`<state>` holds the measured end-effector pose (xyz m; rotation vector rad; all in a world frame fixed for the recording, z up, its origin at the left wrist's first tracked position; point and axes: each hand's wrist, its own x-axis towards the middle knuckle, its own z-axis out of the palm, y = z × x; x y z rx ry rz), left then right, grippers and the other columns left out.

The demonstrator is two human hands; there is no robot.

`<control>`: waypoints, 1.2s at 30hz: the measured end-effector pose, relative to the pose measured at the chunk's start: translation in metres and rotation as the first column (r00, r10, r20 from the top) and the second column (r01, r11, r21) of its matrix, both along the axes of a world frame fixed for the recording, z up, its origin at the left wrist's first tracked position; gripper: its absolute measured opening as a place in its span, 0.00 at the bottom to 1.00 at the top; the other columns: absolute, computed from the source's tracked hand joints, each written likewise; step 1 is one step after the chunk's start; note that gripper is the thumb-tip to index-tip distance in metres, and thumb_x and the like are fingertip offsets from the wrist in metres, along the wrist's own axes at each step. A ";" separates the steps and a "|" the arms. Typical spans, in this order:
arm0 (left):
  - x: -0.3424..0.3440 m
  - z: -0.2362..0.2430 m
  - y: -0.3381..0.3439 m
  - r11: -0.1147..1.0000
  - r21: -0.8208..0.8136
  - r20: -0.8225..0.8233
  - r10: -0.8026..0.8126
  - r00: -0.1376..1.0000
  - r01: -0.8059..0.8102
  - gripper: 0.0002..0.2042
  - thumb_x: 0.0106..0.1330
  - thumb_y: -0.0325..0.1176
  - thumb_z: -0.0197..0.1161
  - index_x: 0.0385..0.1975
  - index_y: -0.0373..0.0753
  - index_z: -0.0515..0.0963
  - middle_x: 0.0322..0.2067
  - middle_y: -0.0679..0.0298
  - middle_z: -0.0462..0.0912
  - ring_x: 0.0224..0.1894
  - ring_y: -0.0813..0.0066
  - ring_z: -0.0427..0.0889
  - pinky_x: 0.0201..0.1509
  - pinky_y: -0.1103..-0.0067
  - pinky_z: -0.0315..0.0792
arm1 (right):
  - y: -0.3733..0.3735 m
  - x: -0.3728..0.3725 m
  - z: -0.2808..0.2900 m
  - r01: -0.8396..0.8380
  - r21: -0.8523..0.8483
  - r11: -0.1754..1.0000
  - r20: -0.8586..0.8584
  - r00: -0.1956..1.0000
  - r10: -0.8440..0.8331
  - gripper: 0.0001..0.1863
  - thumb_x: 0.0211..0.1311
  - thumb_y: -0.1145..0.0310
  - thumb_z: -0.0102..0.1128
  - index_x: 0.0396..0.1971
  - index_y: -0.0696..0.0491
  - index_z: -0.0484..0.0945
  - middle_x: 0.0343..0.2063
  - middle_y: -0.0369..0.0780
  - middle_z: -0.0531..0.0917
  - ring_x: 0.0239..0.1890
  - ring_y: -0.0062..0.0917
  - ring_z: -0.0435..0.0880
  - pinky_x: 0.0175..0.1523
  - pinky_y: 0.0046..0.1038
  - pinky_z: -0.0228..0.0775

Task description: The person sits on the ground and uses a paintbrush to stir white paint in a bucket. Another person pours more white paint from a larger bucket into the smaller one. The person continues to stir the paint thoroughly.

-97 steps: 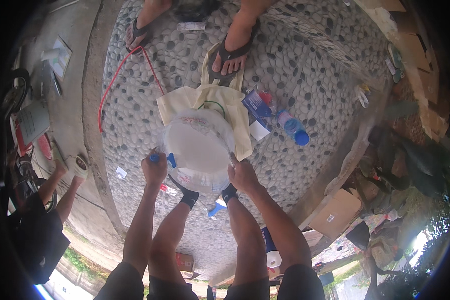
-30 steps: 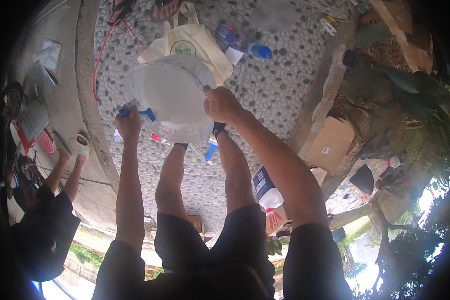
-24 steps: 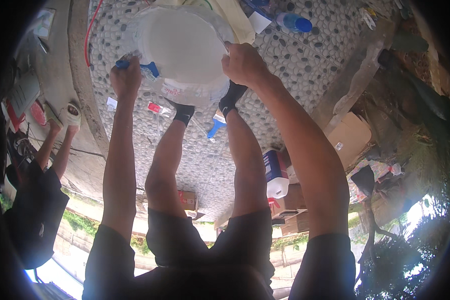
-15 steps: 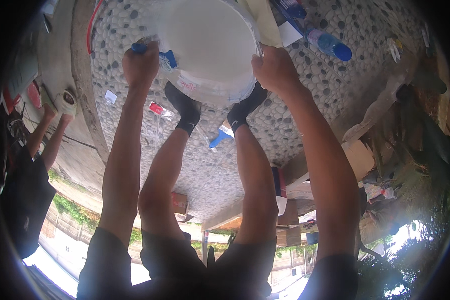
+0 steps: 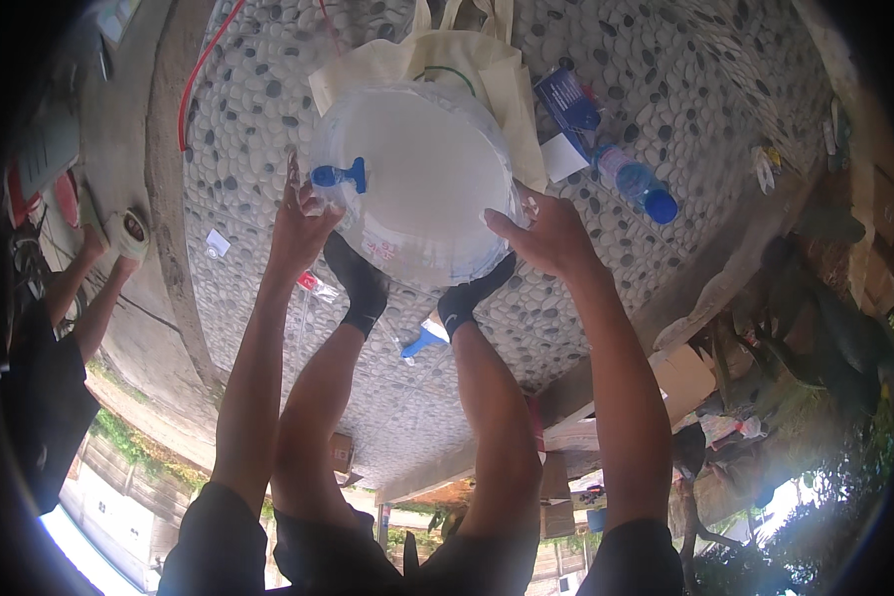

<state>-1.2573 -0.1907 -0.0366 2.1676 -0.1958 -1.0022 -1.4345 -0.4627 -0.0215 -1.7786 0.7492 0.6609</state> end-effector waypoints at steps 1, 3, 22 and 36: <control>-0.001 -0.001 0.010 0.997 -0.079 -0.066 -0.031 0.997 0.026 0.35 0.62 0.45 0.56 0.65 0.36 0.51 0.52 0.52 0.71 0.48 0.65 0.77 0.46 0.69 0.73 | -0.008 -0.004 -0.001 0.189 0.058 0.980 -0.097 0.978 -0.183 0.35 0.57 0.47 0.56 0.57 0.57 0.68 0.47 0.52 0.77 0.45 0.41 0.81 0.49 0.36 0.72; 0.005 -0.012 0.034 0.979 -0.184 -0.279 0.033 0.960 -0.087 0.37 0.63 0.47 0.56 0.66 0.36 0.47 0.59 0.53 0.64 0.54 0.66 0.72 0.51 0.68 0.70 | -0.036 -0.012 -0.012 0.583 0.243 0.776 -0.153 0.812 -0.563 0.35 0.56 0.47 0.57 0.56 0.58 0.69 0.48 0.52 0.77 0.47 0.39 0.80 0.51 0.35 0.72; -0.031 -0.173 0.029 0.477 -0.182 -0.313 0.800 0.511 -0.859 0.10 0.66 0.33 0.53 0.30 0.33 0.76 0.27 0.62 0.78 0.30 0.76 0.78 0.35 0.81 0.71 | 0.005 -0.010 -0.103 0.903 0.222 0.367 0.121 0.348 -0.930 0.15 0.59 0.66 0.54 0.44 0.58 0.70 0.40 0.40 0.74 0.41 0.21 0.70 0.48 0.25 0.62; 0.008 -0.044 -0.156 0.910 0.347 0.180 -0.301 0.936 0.226 0.17 0.57 0.38 0.62 0.43 0.36 0.75 0.38 0.54 0.78 0.37 0.53 0.80 0.41 0.65 0.75 | 0.048 0.004 0.002 0.473 -0.407 0.781 0.485 0.837 -0.254 0.30 0.48 0.68 0.64 0.52 0.60 0.64 0.47 0.48 0.67 0.50 0.39 0.67 0.52 0.40 0.60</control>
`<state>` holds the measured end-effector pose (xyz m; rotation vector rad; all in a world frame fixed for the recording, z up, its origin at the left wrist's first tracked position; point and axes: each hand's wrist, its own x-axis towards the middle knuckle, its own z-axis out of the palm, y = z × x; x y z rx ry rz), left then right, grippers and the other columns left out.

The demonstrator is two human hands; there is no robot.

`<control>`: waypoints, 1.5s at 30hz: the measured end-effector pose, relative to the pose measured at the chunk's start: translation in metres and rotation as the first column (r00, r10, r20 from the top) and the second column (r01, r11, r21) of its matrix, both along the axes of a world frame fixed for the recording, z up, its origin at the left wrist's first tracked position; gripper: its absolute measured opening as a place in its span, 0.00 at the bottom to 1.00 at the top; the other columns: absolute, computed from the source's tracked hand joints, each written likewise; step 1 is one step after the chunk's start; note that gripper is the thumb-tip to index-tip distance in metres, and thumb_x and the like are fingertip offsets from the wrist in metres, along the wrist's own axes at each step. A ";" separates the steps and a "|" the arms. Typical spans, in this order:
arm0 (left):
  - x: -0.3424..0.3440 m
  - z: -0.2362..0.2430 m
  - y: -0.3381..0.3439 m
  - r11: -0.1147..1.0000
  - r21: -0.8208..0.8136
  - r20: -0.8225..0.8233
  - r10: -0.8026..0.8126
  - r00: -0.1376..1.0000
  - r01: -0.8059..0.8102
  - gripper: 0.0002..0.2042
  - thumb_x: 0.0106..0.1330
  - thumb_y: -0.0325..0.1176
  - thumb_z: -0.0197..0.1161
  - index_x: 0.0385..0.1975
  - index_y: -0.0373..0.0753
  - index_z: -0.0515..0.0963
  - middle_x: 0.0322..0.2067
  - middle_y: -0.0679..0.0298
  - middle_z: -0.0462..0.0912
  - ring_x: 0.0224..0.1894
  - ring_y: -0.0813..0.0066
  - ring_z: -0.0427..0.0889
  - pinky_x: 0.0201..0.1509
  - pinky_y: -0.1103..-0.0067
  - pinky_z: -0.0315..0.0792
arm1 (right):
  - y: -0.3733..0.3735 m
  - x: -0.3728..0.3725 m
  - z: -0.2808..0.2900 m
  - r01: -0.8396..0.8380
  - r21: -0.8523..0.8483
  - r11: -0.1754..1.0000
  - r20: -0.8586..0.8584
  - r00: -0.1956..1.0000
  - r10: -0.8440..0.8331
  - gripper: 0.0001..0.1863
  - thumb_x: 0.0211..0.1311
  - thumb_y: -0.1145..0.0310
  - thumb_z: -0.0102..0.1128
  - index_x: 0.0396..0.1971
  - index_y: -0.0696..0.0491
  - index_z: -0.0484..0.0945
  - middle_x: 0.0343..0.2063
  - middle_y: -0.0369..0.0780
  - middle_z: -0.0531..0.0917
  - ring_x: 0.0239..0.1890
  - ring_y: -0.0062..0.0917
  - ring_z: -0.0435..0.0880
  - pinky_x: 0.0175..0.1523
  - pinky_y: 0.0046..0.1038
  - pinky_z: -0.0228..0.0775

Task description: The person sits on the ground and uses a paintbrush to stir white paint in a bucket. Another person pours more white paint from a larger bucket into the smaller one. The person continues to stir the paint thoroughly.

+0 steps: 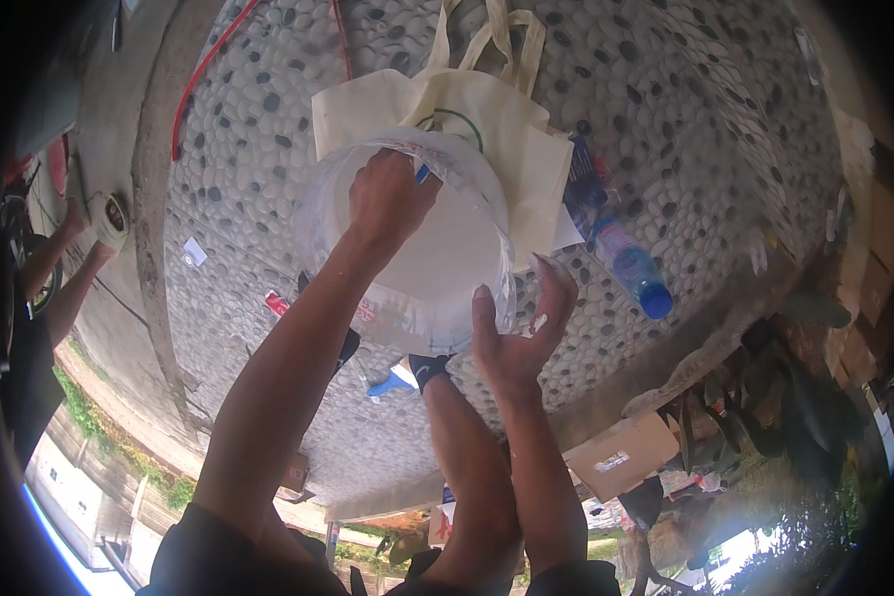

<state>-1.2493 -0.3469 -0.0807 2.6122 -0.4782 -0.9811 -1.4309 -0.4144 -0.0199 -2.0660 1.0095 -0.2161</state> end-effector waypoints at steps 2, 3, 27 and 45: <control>0.001 -0.008 -0.008 0.998 0.053 -0.052 -0.037 0.998 0.040 0.18 0.57 0.39 0.62 0.45 0.37 0.74 0.42 0.54 0.78 0.38 0.53 0.80 0.42 0.64 0.75 | 0.002 -0.005 0.003 0.016 0.006 1.000 -0.022 1.000 -0.016 0.30 0.48 0.68 0.64 0.52 0.60 0.64 0.46 0.49 0.67 0.49 0.39 0.67 0.52 0.40 0.61; -0.001 -0.014 -0.010 0.996 0.075 -0.054 -0.051 0.997 0.055 0.18 0.57 0.39 0.62 0.44 0.37 0.74 0.42 0.54 0.78 0.38 0.53 0.80 0.43 0.64 0.74 | 0.001 -0.008 0.004 0.024 0.006 1.000 -0.034 0.999 -0.024 0.30 0.48 0.68 0.64 0.52 0.61 0.64 0.46 0.49 0.67 0.49 0.39 0.67 0.52 0.40 0.61; -0.037 0.058 0.141 0.623 -0.594 -0.042 0.607 0.793 -0.509 0.08 0.59 0.21 0.59 0.39 0.30 0.75 0.41 0.61 0.71 0.44 0.74 0.72 0.47 0.78 0.67 | -0.047 -0.005 -0.105 0.412 0.459 0.787 -0.204 0.911 -0.358 0.31 0.53 0.58 0.58 0.55 0.58 0.65 0.49 0.47 0.71 0.51 0.33 0.71 0.56 0.32 0.61; -0.029 -0.001 0.134 0.579 -0.400 -0.415 0.577 0.704 -0.710 0.18 0.68 0.40 0.44 0.40 0.30 0.73 0.35 0.61 0.74 0.37 0.75 0.70 0.42 0.77 0.65 | -0.066 0.006 -0.119 0.320 0.319 0.892 -0.334 0.919 -0.210 0.17 0.53 0.64 0.60 0.37 0.60 0.74 0.35 0.47 0.80 0.39 0.38 0.80 0.48 0.33 0.69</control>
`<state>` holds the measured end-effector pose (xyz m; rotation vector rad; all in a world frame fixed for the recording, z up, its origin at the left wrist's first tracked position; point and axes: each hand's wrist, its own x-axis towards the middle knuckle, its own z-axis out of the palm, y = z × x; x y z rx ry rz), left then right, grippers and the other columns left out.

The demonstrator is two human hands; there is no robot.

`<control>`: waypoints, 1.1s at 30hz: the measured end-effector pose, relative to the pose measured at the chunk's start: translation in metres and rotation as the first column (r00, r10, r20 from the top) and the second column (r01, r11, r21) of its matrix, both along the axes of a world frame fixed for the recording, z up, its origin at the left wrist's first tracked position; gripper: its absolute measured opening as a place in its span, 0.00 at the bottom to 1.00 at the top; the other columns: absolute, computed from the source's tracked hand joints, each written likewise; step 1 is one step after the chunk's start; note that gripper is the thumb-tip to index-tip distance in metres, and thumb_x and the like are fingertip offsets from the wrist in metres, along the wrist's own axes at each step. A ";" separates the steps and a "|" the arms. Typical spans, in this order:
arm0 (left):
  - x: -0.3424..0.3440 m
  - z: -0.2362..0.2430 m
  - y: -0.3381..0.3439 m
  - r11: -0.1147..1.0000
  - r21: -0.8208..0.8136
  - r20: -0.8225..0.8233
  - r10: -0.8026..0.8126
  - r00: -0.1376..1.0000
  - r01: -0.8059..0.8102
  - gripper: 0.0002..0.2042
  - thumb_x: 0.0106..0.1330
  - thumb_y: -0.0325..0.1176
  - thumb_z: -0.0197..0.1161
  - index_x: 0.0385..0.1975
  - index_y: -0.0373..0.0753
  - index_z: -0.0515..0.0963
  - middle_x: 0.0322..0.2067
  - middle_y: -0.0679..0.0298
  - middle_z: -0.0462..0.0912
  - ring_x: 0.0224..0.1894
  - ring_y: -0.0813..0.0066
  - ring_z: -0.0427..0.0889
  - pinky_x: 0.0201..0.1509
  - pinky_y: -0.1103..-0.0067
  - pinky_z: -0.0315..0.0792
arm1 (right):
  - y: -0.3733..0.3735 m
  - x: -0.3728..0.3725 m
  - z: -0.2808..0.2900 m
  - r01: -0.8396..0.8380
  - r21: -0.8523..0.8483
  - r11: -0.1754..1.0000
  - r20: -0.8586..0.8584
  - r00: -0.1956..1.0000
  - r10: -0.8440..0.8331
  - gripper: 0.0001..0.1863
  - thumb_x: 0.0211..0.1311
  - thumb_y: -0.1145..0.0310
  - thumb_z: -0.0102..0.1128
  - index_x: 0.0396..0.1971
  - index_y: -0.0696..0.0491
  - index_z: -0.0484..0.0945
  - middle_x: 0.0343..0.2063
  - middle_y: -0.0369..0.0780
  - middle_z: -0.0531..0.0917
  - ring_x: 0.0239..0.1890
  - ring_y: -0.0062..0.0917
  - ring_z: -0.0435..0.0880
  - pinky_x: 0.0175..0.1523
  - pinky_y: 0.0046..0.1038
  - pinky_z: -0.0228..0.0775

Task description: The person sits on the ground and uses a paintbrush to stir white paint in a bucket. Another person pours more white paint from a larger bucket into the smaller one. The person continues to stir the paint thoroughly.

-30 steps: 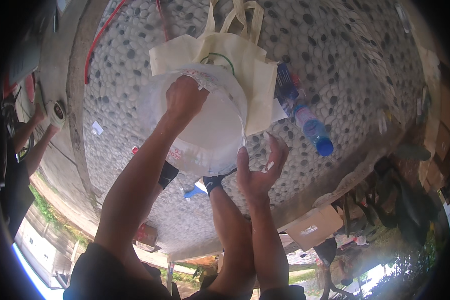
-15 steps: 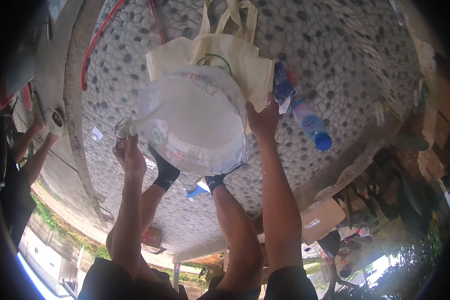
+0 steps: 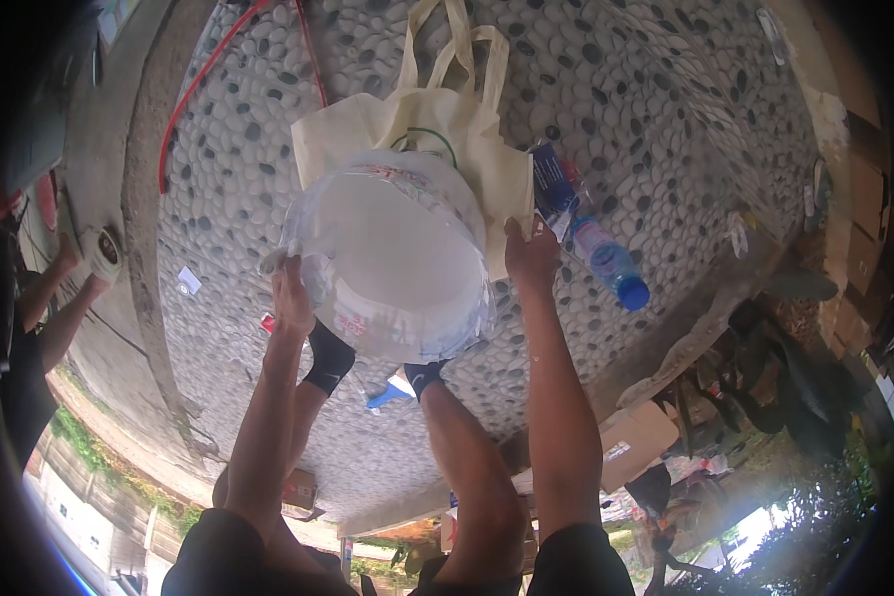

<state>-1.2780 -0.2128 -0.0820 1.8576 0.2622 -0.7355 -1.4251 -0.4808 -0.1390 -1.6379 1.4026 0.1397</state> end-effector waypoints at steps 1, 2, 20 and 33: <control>-0.001 0.002 0.002 0.999 -0.020 -0.058 0.037 0.998 -0.039 0.18 0.68 0.41 0.44 0.39 0.30 0.73 0.34 0.61 0.74 0.37 0.75 0.70 0.41 0.77 0.65 | 0.009 -0.006 0.014 0.041 0.042 0.998 0.116 0.992 -0.045 0.16 0.55 0.64 0.59 0.38 0.60 0.74 0.33 0.45 0.80 0.37 0.34 0.80 0.46 0.32 0.69; -0.001 0.004 0.002 0.996 -0.043 -0.116 0.075 0.990 -0.081 0.19 0.68 0.42 0.43 0.39 0.31 0.74 0.33 0.62 0.73 0.37 0.76 0.70 0.41 0.78 0.65 | 0.017 -0.009 0.031 0.074 0.083 0.994 0.228 0.969 -0.091 0.14 0.57 0.65 0.58 0.38 0.60 0.74 0.32 0.43 0.80 0.34 0.31 0.79 0.44 0.31 0.70; 0.006 0.055 -0.007 0.894 0.332 0.611 -0.446 0.654 0.300 0.12 0.63 0.29 0.53 0.42 0.29 0.73 0.33 0.51 0.75 0.33 0.59 0.74 0.33 0.71 0.69 | 0.065 0.005 0.087 -0.009 0.051 0.999 0.177 0.984 -0.001 0.17 0.58 0.63 0.60 0.41 0.59 0.70 0.34 0.43 0.79 0.36 0.26 0.77 0.44 0.28 0.67; 0.006 0.099 0.026 0.998 -0.025 0.300 -0.046 0.953 0.056 0.07 0.66 0.27 0.52 0.32 0.29 0.75 0.25 0.62 0.77 0.26 0.79 0.75 0.31 0.81 0.70 | 0.064 0.000 0.083 -0.066 -0.016 0.998 0.100 0.993 0.068 0.20 0.58 0.61 0.57 0.45 0.61 0.71 0.38 0.52 0.79 0.44 0.44 0.78 0.48 0.38 0.67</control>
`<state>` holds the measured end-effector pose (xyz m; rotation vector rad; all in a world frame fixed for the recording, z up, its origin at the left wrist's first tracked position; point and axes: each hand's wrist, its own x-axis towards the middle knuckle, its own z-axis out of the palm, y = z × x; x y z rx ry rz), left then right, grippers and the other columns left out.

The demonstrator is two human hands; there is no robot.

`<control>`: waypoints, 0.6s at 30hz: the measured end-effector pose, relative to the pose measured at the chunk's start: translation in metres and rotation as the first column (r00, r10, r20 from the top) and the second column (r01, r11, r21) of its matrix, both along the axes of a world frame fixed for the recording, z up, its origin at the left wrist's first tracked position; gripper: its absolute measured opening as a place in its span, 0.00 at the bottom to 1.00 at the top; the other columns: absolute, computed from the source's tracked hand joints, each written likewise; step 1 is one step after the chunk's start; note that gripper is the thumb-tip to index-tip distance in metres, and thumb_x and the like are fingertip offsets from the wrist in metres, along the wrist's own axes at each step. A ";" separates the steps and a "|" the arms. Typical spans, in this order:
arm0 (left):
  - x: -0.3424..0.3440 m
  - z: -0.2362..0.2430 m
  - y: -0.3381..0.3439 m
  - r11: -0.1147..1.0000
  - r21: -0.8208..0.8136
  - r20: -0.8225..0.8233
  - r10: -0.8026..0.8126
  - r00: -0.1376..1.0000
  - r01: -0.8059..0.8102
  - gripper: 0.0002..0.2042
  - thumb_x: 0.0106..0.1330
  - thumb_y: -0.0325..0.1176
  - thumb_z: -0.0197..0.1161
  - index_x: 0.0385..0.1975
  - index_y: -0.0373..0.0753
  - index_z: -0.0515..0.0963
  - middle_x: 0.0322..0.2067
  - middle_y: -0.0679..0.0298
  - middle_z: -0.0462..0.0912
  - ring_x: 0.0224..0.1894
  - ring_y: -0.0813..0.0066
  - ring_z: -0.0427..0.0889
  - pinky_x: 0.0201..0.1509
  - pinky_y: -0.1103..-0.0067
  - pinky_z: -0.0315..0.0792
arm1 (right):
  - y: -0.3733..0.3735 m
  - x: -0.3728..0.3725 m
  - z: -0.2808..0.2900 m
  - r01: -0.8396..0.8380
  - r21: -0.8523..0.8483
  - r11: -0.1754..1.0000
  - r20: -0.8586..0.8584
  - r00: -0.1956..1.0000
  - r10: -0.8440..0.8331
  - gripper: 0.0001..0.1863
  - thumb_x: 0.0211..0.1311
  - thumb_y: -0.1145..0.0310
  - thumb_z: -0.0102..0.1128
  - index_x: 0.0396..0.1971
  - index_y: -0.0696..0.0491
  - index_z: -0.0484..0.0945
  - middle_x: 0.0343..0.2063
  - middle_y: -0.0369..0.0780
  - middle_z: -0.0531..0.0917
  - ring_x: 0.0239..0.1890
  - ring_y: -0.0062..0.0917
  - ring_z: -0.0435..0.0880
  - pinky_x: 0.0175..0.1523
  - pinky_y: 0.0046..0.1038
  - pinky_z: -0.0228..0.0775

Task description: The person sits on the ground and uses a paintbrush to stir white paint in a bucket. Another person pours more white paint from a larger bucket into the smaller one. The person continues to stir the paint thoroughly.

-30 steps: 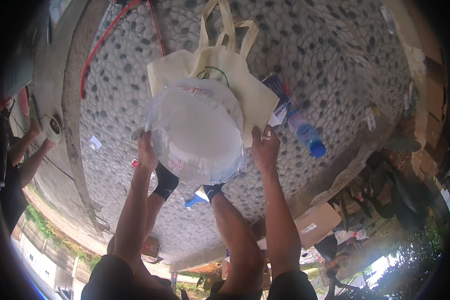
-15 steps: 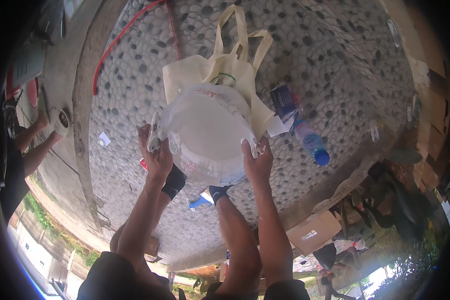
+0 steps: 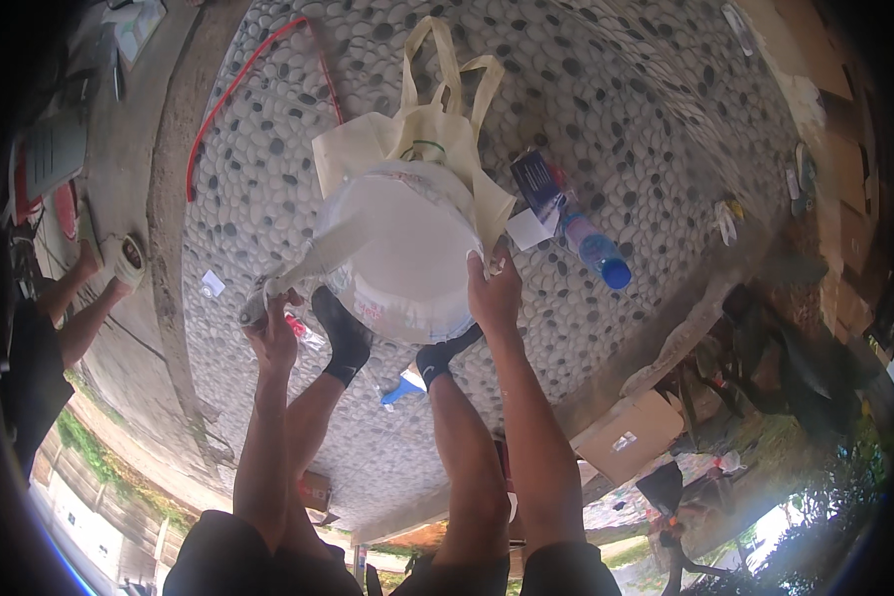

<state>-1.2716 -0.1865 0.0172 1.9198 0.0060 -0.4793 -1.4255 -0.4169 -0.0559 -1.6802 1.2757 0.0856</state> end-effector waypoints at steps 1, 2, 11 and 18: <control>0.000 0.005 0.000 0.999 0.044 0.027 -0.028 0.999 0.027 0.06 0.65 0.26 0.54 0.33 0.29 0.75 0.26 0.61 0.78 0.26 0.77 0.75 0.31 0.81 0.70 | 0.000 0.001 0.002 0.002 -0.003 1.000 0.023 1.000 -0.002 0.20 0.58 0.62 0.56 0.45 0.61 0.71 0.38 0.52 0.79 0.45 0.44 0.78 0.48 0.38 0.67; 0.002 0.011 0.002 0.995 0.090 0.058 -0.058 0.997 0.052 0.05 0.63 0.25 0.57 0.34 0.29 0.75 0.27 0.60 0.78 0.26 0.76 0.75 0.30 0.80 0.70 | 0.000 0.000 0.001 -0.017 -0.009 1.000 0.014 1.000 0.018 0.20 0.58 0.62 0.56 0.45 0.61 0.70 0.38 0.53 0.79 0.45 0.45 0.78 0.48 0.38 0.67; 0.004 0.034 -0.036 0.718 0.550 0.304 -0.648 0.698 0.427 0.15 0.50 0.24 0.64 0.39 0.30 0.76 0.28 0.53 0.78 0.28 0.57 0.80 0.31 0.70 0.75 | -0.002 -0.003 -0.003 -0.112 -0.046 0.993 -0.013 0.994 0.112 0.17 0.59 0.66 0.53 0.44 0.62 0.70 0.37 0.56 0.79 0.44 0.52 0.76 0.47 0.43 0.66; 0.033 0.037 -0.059 0.437 0.661 0.257 -0.896 0.363 0.610 0.21 0.44 0.27 0.66 0.43 0.33 0.76 0.32 0.61 0.77 0.32 0.66 0.79 0.33 0.76 0.76 | -0.002 -0.006 -0.009 -0.168 -0.087 0.982 -0.056 0.985 0.163 0.19 0.60 0.64 0.52 0.46 0.62 0.70 0.40 0.56 0.78 0.46 0.51 0.75 0.50 0.42 0.67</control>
